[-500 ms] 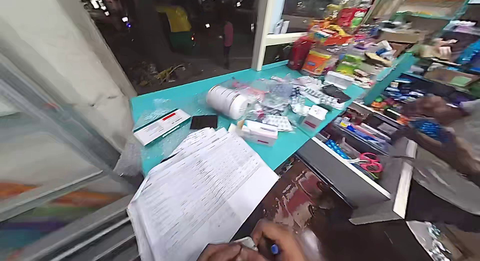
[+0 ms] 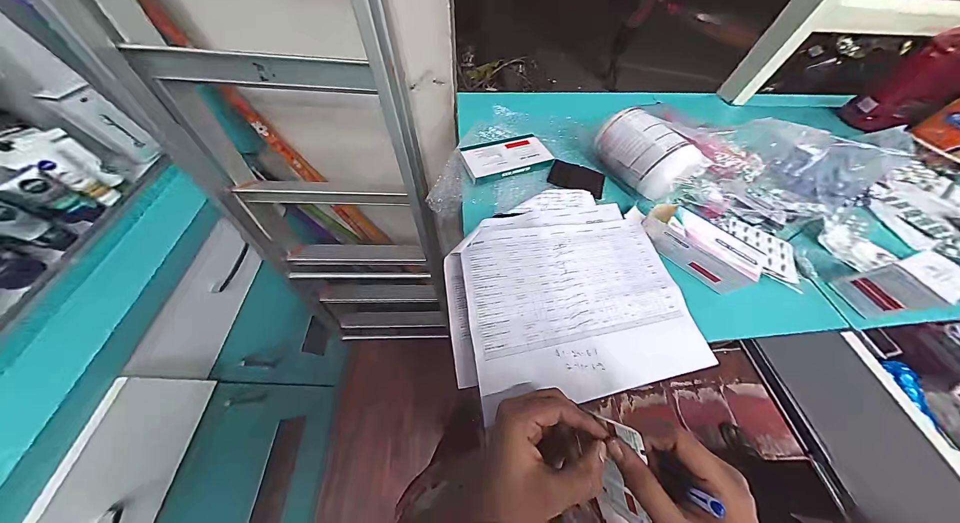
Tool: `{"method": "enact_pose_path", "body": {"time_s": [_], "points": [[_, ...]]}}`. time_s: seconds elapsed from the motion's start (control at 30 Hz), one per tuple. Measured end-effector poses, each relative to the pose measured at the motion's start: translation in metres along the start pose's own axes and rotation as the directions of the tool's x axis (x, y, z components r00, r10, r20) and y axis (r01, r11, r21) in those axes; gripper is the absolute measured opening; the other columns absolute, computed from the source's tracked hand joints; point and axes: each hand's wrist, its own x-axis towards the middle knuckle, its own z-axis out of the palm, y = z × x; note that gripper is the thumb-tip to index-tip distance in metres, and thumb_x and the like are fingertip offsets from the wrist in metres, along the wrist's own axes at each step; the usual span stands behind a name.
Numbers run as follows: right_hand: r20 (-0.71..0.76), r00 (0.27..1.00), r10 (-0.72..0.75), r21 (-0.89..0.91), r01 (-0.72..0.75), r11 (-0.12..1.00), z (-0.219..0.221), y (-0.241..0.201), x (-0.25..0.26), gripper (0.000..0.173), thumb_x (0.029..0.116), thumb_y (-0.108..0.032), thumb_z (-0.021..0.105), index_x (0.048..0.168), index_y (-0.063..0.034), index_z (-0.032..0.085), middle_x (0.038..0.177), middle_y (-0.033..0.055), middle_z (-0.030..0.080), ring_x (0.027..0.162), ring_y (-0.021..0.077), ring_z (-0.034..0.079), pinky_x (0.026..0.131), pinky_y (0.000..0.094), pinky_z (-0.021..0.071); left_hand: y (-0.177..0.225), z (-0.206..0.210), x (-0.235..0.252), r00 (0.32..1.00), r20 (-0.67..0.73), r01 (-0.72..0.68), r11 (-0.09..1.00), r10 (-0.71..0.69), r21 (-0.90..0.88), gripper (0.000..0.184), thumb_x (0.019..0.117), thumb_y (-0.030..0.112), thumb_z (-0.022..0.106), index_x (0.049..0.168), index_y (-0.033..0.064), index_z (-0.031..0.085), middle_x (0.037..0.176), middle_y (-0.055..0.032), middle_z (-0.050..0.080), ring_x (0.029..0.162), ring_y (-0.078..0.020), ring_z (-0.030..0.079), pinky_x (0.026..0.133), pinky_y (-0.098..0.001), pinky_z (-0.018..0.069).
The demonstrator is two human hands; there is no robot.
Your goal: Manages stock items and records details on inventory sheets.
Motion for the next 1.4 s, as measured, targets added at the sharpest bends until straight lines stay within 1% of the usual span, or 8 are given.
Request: {"method": "enact_pose_path", "body": {"time_s": [0.3,0.57,0.8,0.9,1.07,1.17,1.3,1.4], "points": [[0.023,0.997,-0.072,0.006,0.071,0.997,0.004,0.005,0.007,0.013,0.0925,-0.013,0.073,0.088,-0.0080,0.062,0.079,-0.0066,0.064,0.070,-0.0086,0.056,0.065,0.0097,0.0482,0.002,-0.001,0.004,0.999,-0.045,-0.028,1.000,0.029,0.011,0.011,0.0838,-0.003,0.073,0.093,-0.0080,0.070,0.085,-0.0084,0.069,0.073,0.0000,0.064,0.066,-0.0126,0.0532],[0.042,0.996,-0.073,-0.086,0.077,0.993,0.001,0.000,0.012,0.020,0.0916,-0.014,0.074,0.084,-0.0004,0.060,0.076,0.0031,0.064,0.068,-0.0046,0.055,0.064,0.0100,0.0461,0.006,-0.001,0.010,0.998,-0.051,0.046,0.991,-0.040,0.126,0.011,0.0799,0.000,0.073,0.088,-0.0065,0.067,0.076,-0.0074,0.064,0.064,0.0001,0.057,0.058,-0.0116,0.0462],[0.020,0.996,-0.085,-0.110,0.086,0.990,0.006,-0.002,0.014,0.022,0.0900,-0.015,0.076,0.083,-0.0008,0.060,0.076,0.0040,0.065,0.068,-0.0040,0.056,0.064,0.0099,0.0464,0.006,-0.004,0.010,0.999,-0.023,0.043,0.995,-0.041,0.092,0.012,0.0809,0.000,0.070,0.089,-0.0061,0.064,0.073,-0.0060,0.061,0.061,0.0007,0.054,0.056,-0.0116,0.0439],[-0.003,0.996,-0.093,-0.104,0.092,0.990,0.004,0.000,0.014,0.023,0.0904,-0.016,0.076,0.083,-0.0008,0.060,0.076,0.0032,0.065,0.068,-0.0046,0.056,0.064,0.0096,0.0464,0.009,-0.007,0.010,0.999,0.031,0.019,0.998,-0.021,0.066,0.009,0.0877,0.003,0.064,0.088,-0.0052,0.060,0.074,-0.0055,0.057,0.064,0.0000,0.052,0.059,-0.0125,0.0426],[-0.065,0.997,-0.040,-0.029,0.038,0.999,-0.001,0.004,0.019,0.016,0.0937,-0.016,0.072,0.085,-0.0072,0.062,0.077,-0.0063,0.066,0.069,-0.0083,0.057,0.063,0.0102,0.0489,0.018,-0.020,0.011,0.989,0.148,-0.031,0.999,0.024,0.044,0.023,0.1009,0.018,0.048,0.087,-0.0005,0.053,0.077,-0.0054,0.049,0.068,-0.0035,0.047,0.061,-0.0155,0.0382],[-0.084,0.996,0.003,0.022,-0.001,1.000,-0.007,0.004,0.025,0.012,0.0947,-0.016,0.071,0.087,-0.0140,0.062,0.073,-0.0134,0.062,0.064,-0.0098,0.054,0.059,0.0105,0.0478,0.018,-0.024,0.015,0.977,0.189,-0.104,0.994,0.100,0.013,0.036,0.1077,0.030,0.038,0.085,0.0047,0.049,0.077,-0.0046,0.047,0.071,-0.0067,0.048,0.066,-0.0191,0.0399],[-0.089,0.995,0.047,0.111,-0.037,0.993,-0.031,0.014,0.045,0.012,0.0952,-0.012,0.069,0.093,-0.0226,0.065,0.075,-0.0192,0.065,0.063,-0.0097,0.056,0.058,0.0112,0.0486,0.026,-0.025,0.025,0.969,0.198,-0.156,0.988,0.150,0.016,0.040,0.1099,0.032,0.034,0.083,0.0066,0.048,0.079,-0.0043,0.048,0.076,-0.0077,0.050,0.073,-0.0199,0.0407],[-0.101,0.993,0.055,0.114,-0.043,0.993,-0.050,0.023,0.066,0.012,0.0953,-0.011,0.068,0.092,-0.0214,0.063,0.073,-0.0192,0.064,0.062,-0.0094,0.056,0.057,0.0113,0.0495,0.031,-0.026,0.033,0.979,0.158,-0.141,0.988,0.128,0.070,0.045,0.1098,0.038,0.034,0.080,0.0088,0.049,0.078,-0.0024,0.049,0.078,-0.0066,0.052,0.073,-0.0189,0.0416]]}}
